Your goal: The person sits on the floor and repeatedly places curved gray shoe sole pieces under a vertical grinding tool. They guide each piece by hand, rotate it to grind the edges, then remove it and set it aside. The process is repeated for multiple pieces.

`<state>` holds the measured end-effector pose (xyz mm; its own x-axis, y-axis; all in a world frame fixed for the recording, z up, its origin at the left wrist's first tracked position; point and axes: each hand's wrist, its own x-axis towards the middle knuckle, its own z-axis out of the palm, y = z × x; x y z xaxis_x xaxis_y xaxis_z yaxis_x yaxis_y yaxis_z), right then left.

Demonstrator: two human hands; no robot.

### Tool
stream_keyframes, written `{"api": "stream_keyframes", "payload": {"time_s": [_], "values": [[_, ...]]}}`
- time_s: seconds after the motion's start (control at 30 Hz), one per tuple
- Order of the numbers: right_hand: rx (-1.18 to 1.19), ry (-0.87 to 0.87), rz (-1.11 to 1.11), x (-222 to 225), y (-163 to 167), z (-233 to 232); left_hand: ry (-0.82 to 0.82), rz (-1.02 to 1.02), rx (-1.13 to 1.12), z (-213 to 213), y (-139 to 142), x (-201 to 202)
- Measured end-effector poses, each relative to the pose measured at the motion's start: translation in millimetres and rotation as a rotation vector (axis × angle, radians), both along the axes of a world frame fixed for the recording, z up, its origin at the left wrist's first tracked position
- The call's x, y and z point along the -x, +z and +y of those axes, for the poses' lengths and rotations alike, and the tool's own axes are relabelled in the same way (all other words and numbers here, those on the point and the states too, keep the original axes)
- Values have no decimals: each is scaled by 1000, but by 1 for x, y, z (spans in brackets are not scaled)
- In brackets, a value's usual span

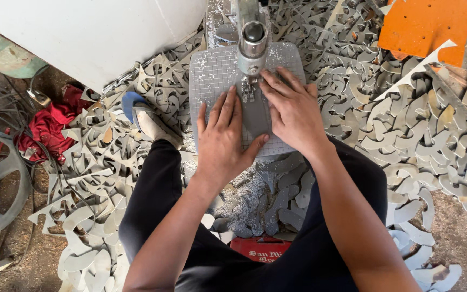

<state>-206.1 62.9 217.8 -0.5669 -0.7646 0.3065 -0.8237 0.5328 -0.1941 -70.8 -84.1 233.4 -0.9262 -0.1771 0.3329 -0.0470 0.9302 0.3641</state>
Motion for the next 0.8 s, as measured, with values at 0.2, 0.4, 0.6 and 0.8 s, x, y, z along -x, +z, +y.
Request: {"api": "stream_keyframes", "payload": {"time_s": [0.2, 0.4, 0.6, 0.8], "values": [[12, -11, 32, -1, -4, 2, -72, -42, -59, -16, 3, 1], [-11, -29, 39, -2, -7, 3, -126, -73, -57, -31, 5, 4], [-16, -42, -8, -4, -7, 7, -112, -77, -92, -37, 8, 1], [0, -40, -47, -5, -5, 10, -82, -69, -116, -45, 13, -2]]}}
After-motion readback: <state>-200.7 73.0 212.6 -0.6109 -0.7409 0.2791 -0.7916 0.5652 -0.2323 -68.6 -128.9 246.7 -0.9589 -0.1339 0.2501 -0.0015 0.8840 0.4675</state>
